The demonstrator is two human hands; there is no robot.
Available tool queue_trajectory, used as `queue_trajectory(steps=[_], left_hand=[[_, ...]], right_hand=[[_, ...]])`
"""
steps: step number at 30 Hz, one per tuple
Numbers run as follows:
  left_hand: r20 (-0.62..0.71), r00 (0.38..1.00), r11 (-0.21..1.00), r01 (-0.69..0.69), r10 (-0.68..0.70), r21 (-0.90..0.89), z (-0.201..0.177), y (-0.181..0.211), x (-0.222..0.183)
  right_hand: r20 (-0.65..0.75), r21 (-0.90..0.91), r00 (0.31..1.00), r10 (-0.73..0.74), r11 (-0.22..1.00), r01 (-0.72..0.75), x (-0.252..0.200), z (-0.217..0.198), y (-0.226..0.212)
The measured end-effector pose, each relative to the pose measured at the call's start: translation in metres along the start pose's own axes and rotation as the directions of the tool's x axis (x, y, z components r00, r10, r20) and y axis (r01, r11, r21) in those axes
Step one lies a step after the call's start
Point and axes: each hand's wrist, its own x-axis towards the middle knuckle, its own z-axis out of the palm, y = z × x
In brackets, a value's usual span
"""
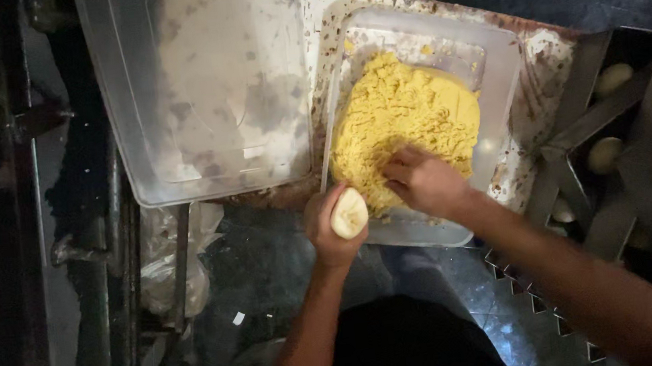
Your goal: The person prepares bread rolls by hand by taking dough balls, flattening them, filling them with a yellow mixture from a container, sealing the dough, and placing the rolls onto metal baking trays.
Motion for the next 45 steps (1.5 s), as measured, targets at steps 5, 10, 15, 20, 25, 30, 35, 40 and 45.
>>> queue_trajectory(steps=[5, 10, 15, 20, 25, 30, 35, 40, 45], left_hand=[[0.15, 0.977, 0.981, 0.168, -0.153, -0.096, -0.004, 0.04, 0.023], [0.37, 0.917, 0.973, 0.202, -0.148, -0.113, 0.013, 0.096, 0.036], [0.415, 0.908, 0.992, 0.096, -0.054, -0.081, 0.043, 0.144, 0.013], [0.482, 0.874, 0.997, -0.045, 0.071, -0.064, 0.053, 0.186, -0.015], [0.508, 0.861, 0.95, -0.179, 0.025, 0.257, 0.082, 0.223, -0.049], [0.535, 0.83, 0.98, -0.069, 0.159, -0.185, 0.088, 0.259, -0.067], [0.562, 0.769, 0.931, -0.366, 0.305, -0.004, 0.081, 0.311, -0.072], [0.618, 0.697, 0.929, -0.319, 0.363, -0.185, 0.06, 0.349, -0.069], [0.453, 0.671, 0.81, -0.494, 0.586, -0.316, 0.032, 0.361, -0.078]], right_hand=[[0.263, 0.518, 0.868, 0.421, 0.697, -0.495, -0.028, -0.045, -0.005], [-0.203, 0.672, 0.896, 0.395, 0.722, -0.166, -0.076, -0.07, -0.059], [-0.42, 0.709, 0.675, 0.606, 0.683, -0.173, -0.127, -0.054, -0.083], [0.214, 0.976, 0.587, 0.781, -0.195, -0.096, -0.192, -0.044, -0.055], [-0.592, 0.573, 0.65, 0.476, 0.816, -0.075, -0.247, -0.062, -0.092], [-0.547, 0.718, 0.729, 0.413, 0.678, 0.155, -0.296, -0.101, -0.088], [-0.704, 0.37, 0.654, 0.278, 0.929, 0.003, -0.321, -0.118, -0.104], [-0.665, 0.584, 0.641, 0.383, 0.802, 0.126, -0.342, -0.138, -0.139], [-0.708, 0.633, 0.534, 0.463, 0.752, 0.187, -0.35, -0.133, -0.194]])
